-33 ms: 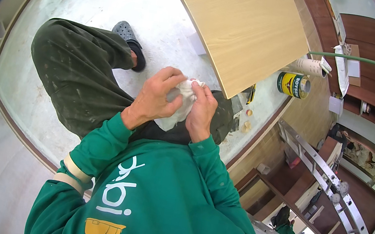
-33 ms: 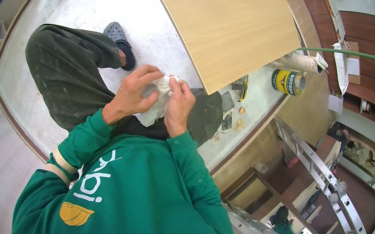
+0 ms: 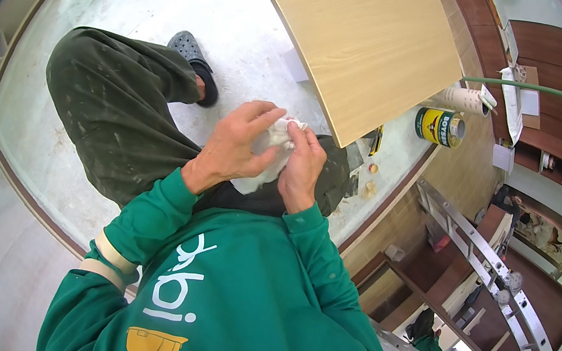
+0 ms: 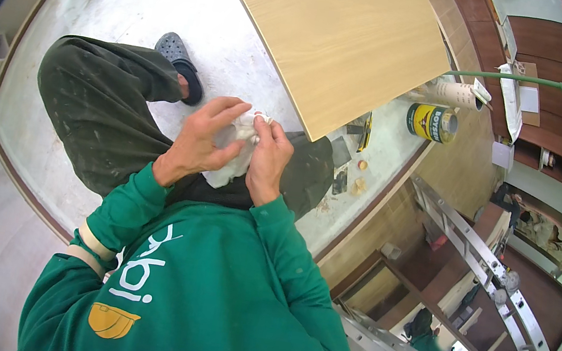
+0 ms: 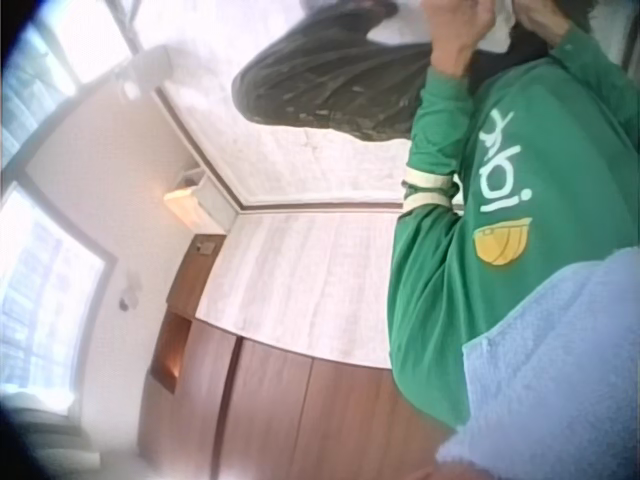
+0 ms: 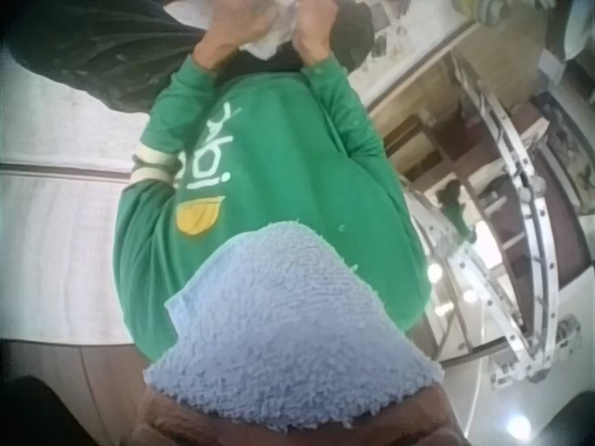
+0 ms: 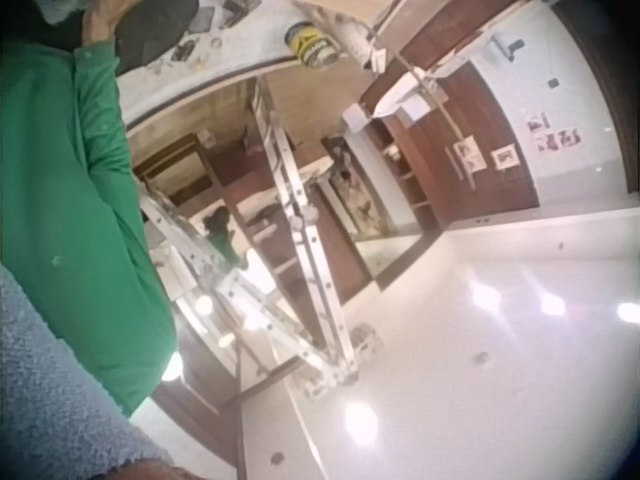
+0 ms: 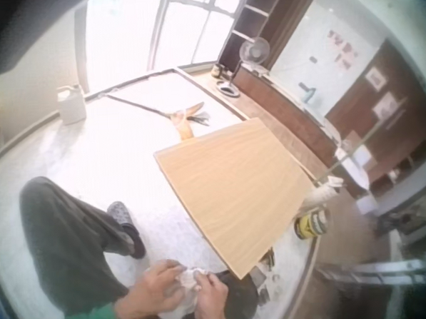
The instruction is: The person sits on the floor and applies a white finish to a light-colored wooden board using a cloth and a small stick. They repeatedly wipe the surface, dip the stick into a container, and spread the finish across the board.
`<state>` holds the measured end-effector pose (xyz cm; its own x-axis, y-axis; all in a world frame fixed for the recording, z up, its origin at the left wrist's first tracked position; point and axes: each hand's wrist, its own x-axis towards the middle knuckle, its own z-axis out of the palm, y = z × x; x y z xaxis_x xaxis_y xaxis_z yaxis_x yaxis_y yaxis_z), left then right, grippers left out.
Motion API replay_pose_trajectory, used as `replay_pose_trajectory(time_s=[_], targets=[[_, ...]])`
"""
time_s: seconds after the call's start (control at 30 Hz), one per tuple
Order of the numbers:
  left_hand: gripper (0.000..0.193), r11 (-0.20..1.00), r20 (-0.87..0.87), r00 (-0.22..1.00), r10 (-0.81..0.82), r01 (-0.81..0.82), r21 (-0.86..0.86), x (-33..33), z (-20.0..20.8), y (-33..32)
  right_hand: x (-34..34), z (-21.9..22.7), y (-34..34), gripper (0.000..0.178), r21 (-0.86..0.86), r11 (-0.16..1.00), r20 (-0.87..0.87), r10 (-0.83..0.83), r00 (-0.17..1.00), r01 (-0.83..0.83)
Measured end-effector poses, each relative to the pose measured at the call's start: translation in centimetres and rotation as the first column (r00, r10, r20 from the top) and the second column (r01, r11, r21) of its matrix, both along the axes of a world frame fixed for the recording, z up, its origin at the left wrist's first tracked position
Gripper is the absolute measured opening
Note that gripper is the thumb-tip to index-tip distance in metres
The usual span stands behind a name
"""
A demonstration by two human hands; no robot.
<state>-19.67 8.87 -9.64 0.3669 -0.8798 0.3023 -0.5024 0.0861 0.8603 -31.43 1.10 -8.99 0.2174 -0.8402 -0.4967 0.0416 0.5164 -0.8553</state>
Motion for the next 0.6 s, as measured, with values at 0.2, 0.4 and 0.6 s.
replay_pose_trajectory(time_s=[0.2, 0.4, 0.6], targets=[[0.045, 0.997, 0.184, 0.981, -0.064, 0.054, 0.056, -2.3, -1.0, -1.6, -2.4, -0.6, -1.2, 0.017, 0.216, 0.976, 0.05, -0.041, 0.998, 0.029], [0.035, 0.991, 0.115, 0.992, -0.048, 0.032, 0.13, -4.8, -2.7, -2.9, -4.5, 0.0, -1.1, 0.029, 0.309, 0.949, 0.137, -0.11, 0.984, 0.063], [0.029, 0.967, -0.462, 0.883, 0.079, 0.044, 0.249, -5.9, -3.1, -5.2, -7.9, 0.1, -1.7, 0.034, 0.174, 0.985, -0.003, 0.009, 1.0, -0.009]])
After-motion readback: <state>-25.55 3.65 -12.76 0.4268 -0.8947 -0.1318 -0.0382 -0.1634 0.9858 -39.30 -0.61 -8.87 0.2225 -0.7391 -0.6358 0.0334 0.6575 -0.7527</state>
